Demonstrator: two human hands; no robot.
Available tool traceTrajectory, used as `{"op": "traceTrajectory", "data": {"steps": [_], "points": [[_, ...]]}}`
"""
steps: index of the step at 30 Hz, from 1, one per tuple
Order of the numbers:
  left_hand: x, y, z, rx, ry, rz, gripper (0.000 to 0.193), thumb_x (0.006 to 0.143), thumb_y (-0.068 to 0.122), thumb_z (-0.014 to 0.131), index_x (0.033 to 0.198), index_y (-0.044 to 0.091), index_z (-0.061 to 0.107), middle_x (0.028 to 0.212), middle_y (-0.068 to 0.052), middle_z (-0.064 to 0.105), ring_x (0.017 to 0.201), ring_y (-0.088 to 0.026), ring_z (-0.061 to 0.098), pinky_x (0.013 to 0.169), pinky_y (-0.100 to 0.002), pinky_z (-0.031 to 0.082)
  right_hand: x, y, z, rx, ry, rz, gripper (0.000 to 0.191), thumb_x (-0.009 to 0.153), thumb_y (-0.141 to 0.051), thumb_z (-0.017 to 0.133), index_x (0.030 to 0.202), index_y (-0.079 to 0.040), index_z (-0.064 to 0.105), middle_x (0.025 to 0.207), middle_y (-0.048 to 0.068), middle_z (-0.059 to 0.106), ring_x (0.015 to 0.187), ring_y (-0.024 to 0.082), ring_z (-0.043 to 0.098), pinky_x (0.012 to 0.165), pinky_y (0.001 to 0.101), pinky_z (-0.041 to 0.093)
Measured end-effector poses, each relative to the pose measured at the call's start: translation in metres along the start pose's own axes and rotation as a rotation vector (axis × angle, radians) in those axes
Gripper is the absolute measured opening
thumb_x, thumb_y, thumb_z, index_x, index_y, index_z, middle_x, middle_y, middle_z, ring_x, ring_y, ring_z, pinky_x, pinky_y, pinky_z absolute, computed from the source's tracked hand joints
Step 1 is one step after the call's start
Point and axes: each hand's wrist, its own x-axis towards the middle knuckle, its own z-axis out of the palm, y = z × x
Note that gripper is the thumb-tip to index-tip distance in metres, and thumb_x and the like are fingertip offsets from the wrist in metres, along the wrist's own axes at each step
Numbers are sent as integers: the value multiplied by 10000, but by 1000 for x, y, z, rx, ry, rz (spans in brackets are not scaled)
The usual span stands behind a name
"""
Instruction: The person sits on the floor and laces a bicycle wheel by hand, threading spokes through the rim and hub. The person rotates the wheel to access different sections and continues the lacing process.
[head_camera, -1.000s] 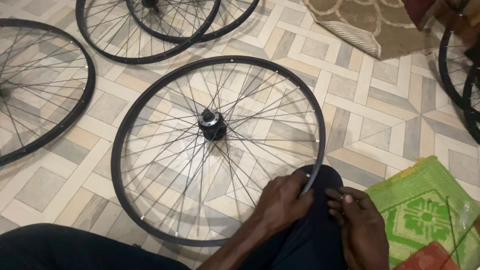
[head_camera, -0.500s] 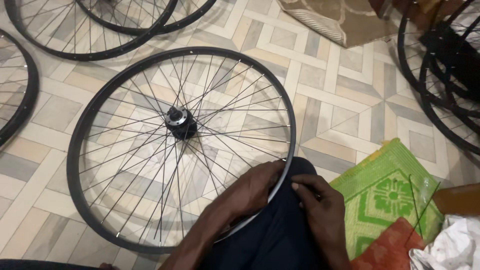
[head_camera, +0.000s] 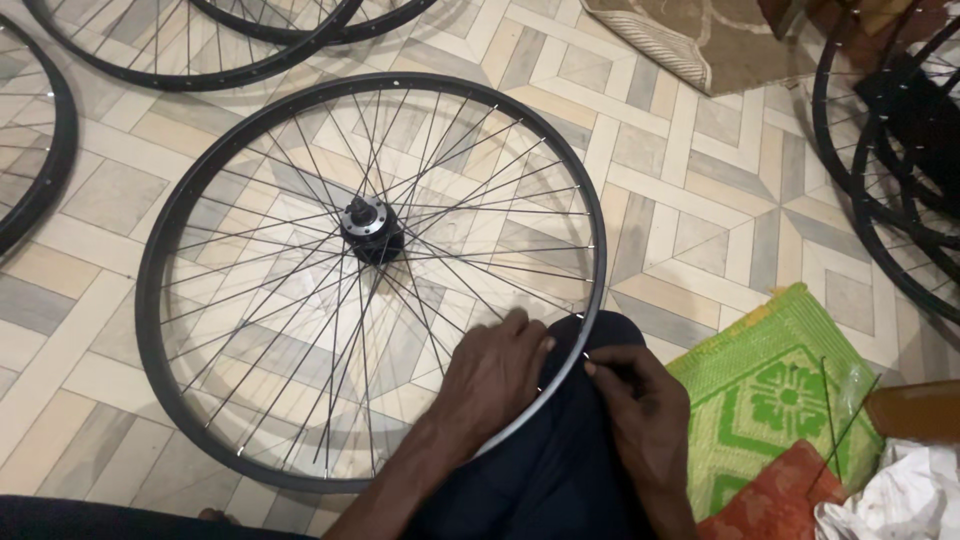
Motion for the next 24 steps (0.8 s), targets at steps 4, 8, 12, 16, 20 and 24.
{"op": "traceTrajectory", "data": {"steps": [4, 8, 12, 16, 20, 24], "points": [[18, -6, 0, -392, -63, 83, 158, 1007, 105, 553, 1128, 7, 579, 929, -198, 710, 833, -358, 684, 708, -479, 519, 0, -1, 7, 4, 14, -24, 115, 857, -41, 749, 966, -9, 734, 780, 27, 709, 661, 80, 520, 598, 231, 417], [33, -11, -2, -675, -364, -144, 182, 996, 66, 482, 1156, 21, 556, 886, -174, 700, 667, -230, 663, 572, -394, 570, -6, -5, 15, -27, 52, -30, 90, 853, -53, 750, 935, -32, 721, 732, 21, 663, 652, 65, 530, 590, 223, 427], [33, -16, -6, -821, -361, -140, 196, 956, 15, 488, 1150, 6, 510, 1024, -168, 667, 646, -183, 662, 512, -333, 602, -9, -9, 21, -157, 120, -19, 85, 846, -67, 756, 902, -41, 697, 675, -3, 655, 602, 74, 518, 558, 236, 423], [33, -20, -7, -855, -359, -165, 183, 958, 20, 510, 1140, 9, 498, 1064, -186, 667, 636, -187, 669, 507, -328, 607, -10, -14, 24, -125, 162, -56, 87, 843, -52, 769, 890, -36, 697, 652, 23, 590, 599, 81, 497, 550, 250, 416], [34, -21, -6, -896, -337, -150, 177, 957, 17, 522, 1132, 1, 495, 1066, -207, 660, 629, -191, 667, 497, -332, 589, -11, -16, 26, -186, 208, -62, 128, 828, -57, 796, 881, -23, 684, 639, 16, 600, 589, 75, 505, 546, 239, 419], [34, -19, -2, -868, -316, -167, 162, 958, 27, 529, 1115, -2, 502, 1074, -193, 655, 613, -189, 665, 481, -333, 589, -11, -11, 22, -150, 145, -85, 105, 834, -44, 772, 890, -23, 685, 650, -1, 612, 591, 70, 487, 531, 244, 404]]}}
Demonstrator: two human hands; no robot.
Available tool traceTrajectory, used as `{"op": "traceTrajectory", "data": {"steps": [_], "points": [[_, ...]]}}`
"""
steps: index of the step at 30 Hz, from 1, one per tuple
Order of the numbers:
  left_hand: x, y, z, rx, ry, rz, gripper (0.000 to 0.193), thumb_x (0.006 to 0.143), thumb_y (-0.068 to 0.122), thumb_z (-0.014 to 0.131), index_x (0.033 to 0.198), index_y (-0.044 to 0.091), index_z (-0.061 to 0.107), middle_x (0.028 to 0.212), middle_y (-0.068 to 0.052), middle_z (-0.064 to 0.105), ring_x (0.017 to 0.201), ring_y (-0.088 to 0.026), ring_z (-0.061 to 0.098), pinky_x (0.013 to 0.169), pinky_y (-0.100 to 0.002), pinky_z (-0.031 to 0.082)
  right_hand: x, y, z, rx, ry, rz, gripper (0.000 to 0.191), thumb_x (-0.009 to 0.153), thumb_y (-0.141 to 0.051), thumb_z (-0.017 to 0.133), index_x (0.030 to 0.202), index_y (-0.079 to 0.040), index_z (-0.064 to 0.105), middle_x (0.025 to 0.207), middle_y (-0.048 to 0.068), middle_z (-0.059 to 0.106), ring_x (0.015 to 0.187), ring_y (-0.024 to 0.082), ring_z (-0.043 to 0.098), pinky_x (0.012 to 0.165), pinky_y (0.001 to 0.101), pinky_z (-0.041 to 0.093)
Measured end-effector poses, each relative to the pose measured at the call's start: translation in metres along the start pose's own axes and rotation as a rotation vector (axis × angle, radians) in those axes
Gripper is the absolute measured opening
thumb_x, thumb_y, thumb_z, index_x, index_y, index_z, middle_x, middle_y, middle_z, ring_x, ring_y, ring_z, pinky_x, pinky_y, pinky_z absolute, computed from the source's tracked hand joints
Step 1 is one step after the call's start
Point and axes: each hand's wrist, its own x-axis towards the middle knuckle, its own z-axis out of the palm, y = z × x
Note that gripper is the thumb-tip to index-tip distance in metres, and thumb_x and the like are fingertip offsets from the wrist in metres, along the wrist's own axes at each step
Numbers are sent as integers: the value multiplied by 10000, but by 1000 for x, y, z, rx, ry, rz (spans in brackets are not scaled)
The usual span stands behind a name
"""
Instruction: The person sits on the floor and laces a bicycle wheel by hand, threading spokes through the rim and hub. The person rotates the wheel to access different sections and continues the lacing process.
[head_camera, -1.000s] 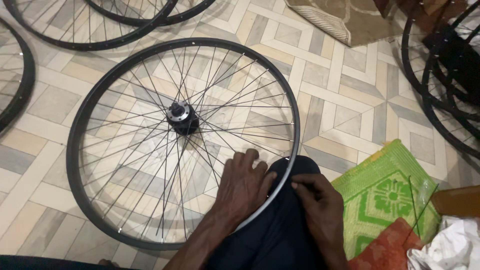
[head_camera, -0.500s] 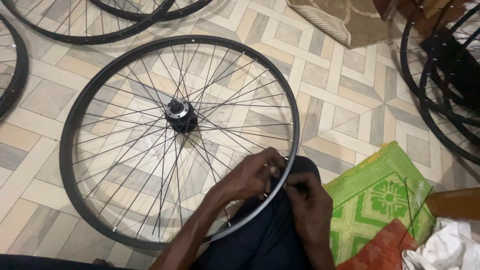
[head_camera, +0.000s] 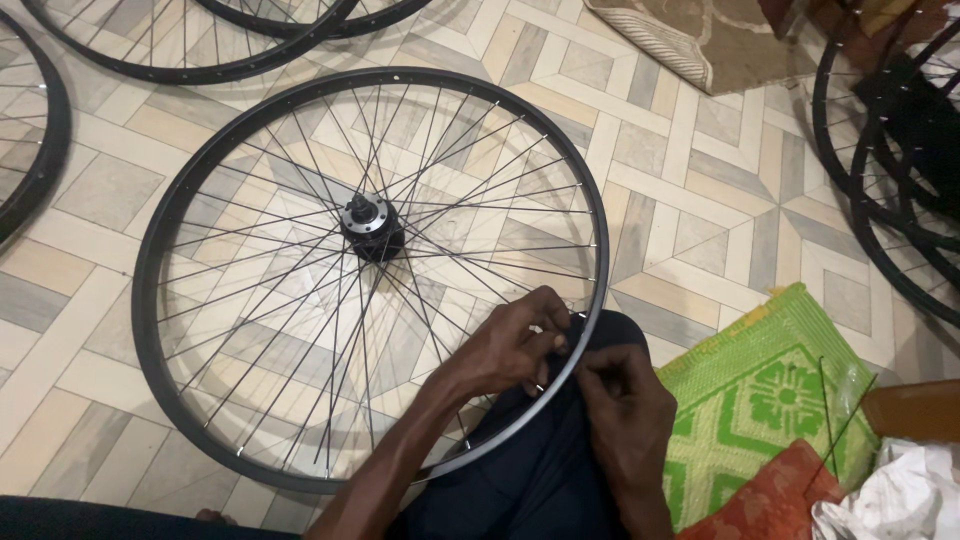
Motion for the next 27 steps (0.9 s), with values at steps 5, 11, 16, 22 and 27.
{"op": "traceTrajectory", "data": {"steps": [5, 11, 16, 22, 27], "points": [[1, -1, 1, 32, 13, 2, 159, 955, 35, 550, 1106, 4, 510, 1076, -190, 661, 602, -185, 662, 468, -329, 577, 2, 5, -1, 76, -33, -36, 106, 828, -44, 784, 890, -31, 699, 662, 17, 595, 597, 61, 467, 525, 246, 379], [0, 1, 0, -11, 4, -7, 171, 949, 30, 551, 1110, -1, 502, 1071, -199, 664, 611, -178, 652, 468, -331, 573, -1, -2, -1, -43, 5, -38, 107, 826, -51, 788, 889, -42, 701, 621, 35, 595, 556, 89, 478, 504, 266, 390], [-1, 2, 0, -9, 4, -16, 176, 949, 27, 543, 1118, -3, 504, 1065, -204, 659, 611, -181, 654, 474, -331, 578, 1, -8, -4, -90, -42, -129, 123, 825, -66, 772, 908, -56, 681, 700, -2, 673, 576, 70, 595, 538, 253, 464], [-1, 1, -2, -26, -7, -14, 173, 952, 31, 562, 1114, 3, 511, 1052, -186, 645, 620, -178, 656, 487, -330, 590, 3, -8, -3, -82, -65, 21, 110, 851, -86, 771, 921, -53, 693, 662, 85, 653, 588, 136, 553, 549, 289, 445], [-1, 2, -3, -58, -20, -15, 155, 951, 22, 566, 1092, 6, 503, 1015, -184, 659, 625, -176, 658, 491, -323, 594, 4, -10, -4, -114, -47, -41, 116, 862, -99, 765, 937, -52, 690, 696, 85, 682, 598, 150, 607, 574, 299, 476]]}}
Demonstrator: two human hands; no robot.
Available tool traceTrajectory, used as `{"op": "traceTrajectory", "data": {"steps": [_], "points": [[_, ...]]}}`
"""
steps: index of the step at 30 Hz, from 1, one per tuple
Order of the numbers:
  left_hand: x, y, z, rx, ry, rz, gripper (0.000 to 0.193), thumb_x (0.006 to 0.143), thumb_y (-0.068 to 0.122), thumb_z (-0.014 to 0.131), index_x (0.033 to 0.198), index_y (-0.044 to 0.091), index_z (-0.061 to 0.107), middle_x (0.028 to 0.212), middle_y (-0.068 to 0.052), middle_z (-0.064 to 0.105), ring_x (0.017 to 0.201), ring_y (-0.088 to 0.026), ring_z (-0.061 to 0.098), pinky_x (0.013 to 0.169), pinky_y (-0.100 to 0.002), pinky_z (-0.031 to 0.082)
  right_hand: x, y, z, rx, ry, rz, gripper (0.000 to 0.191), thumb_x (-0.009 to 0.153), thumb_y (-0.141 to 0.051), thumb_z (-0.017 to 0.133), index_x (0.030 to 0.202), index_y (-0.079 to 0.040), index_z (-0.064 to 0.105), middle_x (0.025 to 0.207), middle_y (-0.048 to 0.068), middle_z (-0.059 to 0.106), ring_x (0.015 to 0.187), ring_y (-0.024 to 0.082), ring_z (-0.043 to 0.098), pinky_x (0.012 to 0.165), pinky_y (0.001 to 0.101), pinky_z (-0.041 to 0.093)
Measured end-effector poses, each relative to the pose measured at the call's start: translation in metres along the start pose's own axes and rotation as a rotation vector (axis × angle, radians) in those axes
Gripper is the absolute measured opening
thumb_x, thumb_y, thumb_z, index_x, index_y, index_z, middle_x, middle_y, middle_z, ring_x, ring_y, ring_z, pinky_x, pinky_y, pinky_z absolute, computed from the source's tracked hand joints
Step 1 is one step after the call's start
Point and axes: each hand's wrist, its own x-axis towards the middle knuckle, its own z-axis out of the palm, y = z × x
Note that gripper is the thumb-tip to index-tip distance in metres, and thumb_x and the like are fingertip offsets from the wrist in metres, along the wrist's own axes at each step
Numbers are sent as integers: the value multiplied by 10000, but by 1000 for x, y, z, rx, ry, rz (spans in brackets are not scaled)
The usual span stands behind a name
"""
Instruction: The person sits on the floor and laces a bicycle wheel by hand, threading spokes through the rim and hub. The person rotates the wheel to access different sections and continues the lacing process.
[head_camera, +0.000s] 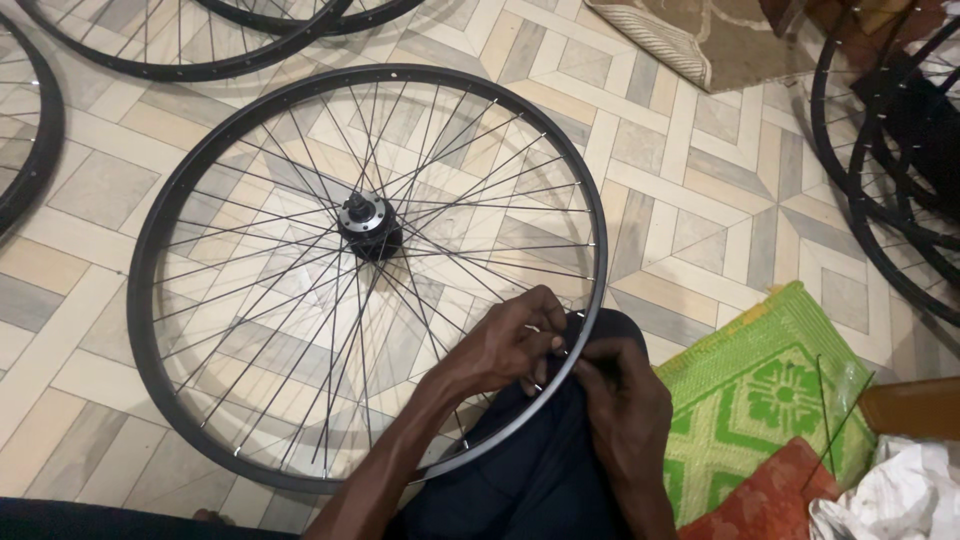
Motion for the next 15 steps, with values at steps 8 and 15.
{"op": "traceTrajectory", "data": {"steps": [8, 15], "points": [[-4, 14, -3, -59, 3, -55, 137, 936, 9, 602, 1028, -7, 502, 954, -182, 655, 602, -181, 668, 482, -316, 607, 1, -4, -1, 13, 11, -76, 131, 855, -67, 747, 969, -40, 688, 837, 114, 737, 732, 175, 729, 667, 294, 545], [-7, 29, -7, -89, -2, -67, 192, 919, 17, 642, 1041, -6, 496, 946, -181, 656, 616, -199, 674, 482, -330, 594, 14, 14, -4, 357, -180, 39, 120, 902, -39, 687, 1007, -2, 732, 920, 88, 793, 865, 140, 728, 798, 264, 559]]}}
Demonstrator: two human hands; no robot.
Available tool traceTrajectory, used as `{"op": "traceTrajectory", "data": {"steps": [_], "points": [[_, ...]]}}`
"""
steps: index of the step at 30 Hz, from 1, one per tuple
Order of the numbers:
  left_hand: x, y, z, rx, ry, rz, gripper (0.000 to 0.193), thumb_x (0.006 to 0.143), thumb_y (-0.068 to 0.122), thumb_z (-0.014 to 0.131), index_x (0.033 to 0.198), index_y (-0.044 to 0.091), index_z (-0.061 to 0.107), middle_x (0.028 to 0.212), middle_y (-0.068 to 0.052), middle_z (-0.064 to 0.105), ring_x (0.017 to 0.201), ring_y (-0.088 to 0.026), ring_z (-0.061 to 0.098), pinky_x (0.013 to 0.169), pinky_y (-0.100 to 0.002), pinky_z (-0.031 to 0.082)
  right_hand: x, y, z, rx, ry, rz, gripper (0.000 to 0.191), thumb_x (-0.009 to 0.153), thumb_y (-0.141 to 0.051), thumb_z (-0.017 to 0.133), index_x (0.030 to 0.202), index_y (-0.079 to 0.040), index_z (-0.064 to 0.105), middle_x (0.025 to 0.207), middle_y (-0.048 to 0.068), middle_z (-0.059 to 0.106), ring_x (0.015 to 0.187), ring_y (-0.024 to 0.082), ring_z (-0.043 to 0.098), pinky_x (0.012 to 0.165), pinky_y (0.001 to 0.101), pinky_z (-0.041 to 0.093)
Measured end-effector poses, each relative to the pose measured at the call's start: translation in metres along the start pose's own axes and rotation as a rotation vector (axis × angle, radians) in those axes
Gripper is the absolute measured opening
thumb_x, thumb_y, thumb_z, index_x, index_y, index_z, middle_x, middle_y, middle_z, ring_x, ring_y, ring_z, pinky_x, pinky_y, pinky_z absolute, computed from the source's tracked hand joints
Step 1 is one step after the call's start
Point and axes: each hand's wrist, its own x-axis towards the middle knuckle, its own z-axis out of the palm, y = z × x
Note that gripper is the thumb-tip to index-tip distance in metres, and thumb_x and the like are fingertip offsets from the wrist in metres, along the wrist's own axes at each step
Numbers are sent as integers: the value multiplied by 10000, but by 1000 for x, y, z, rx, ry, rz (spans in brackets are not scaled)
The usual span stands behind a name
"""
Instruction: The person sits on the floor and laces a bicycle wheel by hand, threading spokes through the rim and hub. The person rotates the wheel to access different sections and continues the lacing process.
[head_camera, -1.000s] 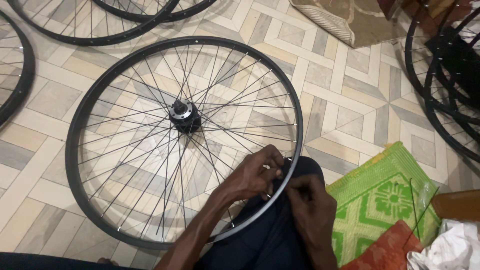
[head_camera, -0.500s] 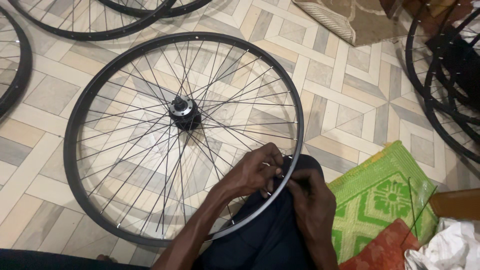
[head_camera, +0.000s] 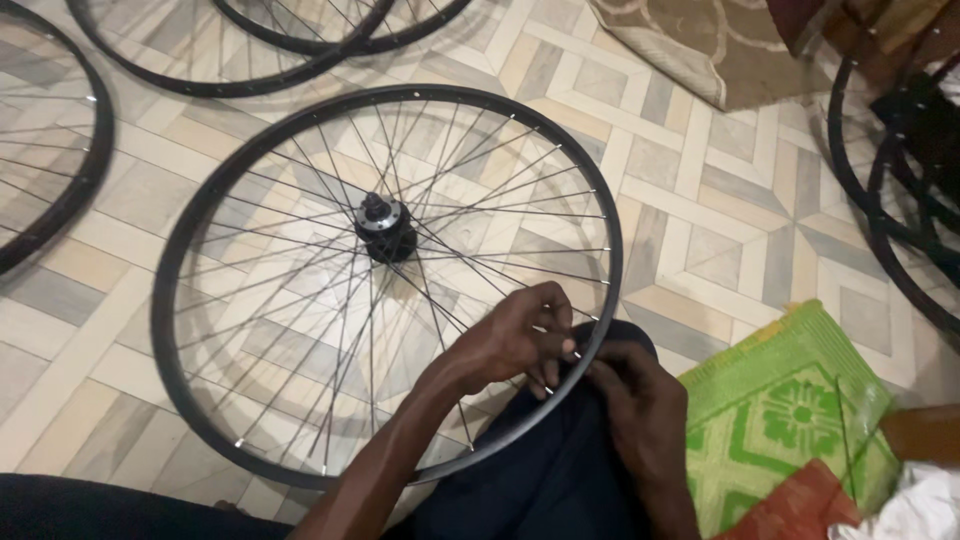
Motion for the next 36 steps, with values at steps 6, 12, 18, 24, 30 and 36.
{"op": "traceTrajectory", "data": {"steps": [6, 12, 18, 24, 30, 36], "points": [[2, 8, -2, 174, -101, -4, 330, 920, 114, 644, 1197, 21, 492, 1009, -146, 662, 758, -178, 693, 583, -334, 633, 9, 26, -2, 188, -49, -24, 160, 875, -28, 715, 1029, 14, 712, 931, 56, 761, 878, 87, 693, 800, 226, 544], [10, 8, 9, 420, -69, 31, 309, 974, 164, 491, 1249, 22, 479, 812, -170, 681, 659, -214, 619, 550, -344, 482, 11, 35, -6, 111, -30, -31, 180, 870, -52, 764, 1045, -10, 751, 798, -12, 651, 677, 41, 482, 601, 203, 372], [12, 2, 9, 377, -67, 119, 328, 929, 135, 525, 1228, 4, 490, 838, -62, 688, 728, -176, 668, 647, -379, 538, 11, 32, -4, 45, -8, -31, 166, 852, -63, 766, 1010, -11, 757, 757, -29, 631, 668, 47, 485, 595, 209, 381], [14, -8, 4, 364, -76, 85, 356, 935, 149, 551, 1255, 1, 501, 803, -128, 669, 723, -252, 611, 651, -426, 478, 10, 31, -3, 47, -21, -16, 147, 864, -70, 750, 1000, -14, 749, 765, -21, 658, 676, 44, 503, 605, 211, 390], [18, -15, 6, 426, -8, 156, 322, 943, 165, 501, 1215, -6, 528, 725, -95, 694, 716, -223, 683, 681, -392, 525, 12, 28, -2, -41, 20, 42, 175, 857, -76, 775, 1012, 3, 764, 737, 18, 630, 665, 74, 497, 596, 230, 391], [16, -14, 6, 400, -28, 215, 337, 945, 151, 544, 1242, -8, 527, 825, -98, 684, 803, -204, 675, 726, -383, 538, 12, 26, -1, 3, 15, 53, 174, 864, -66, 770, 1022, 5, 766, 748, 31, 648, 668, 78, 508, 606, 229, 395]]}}
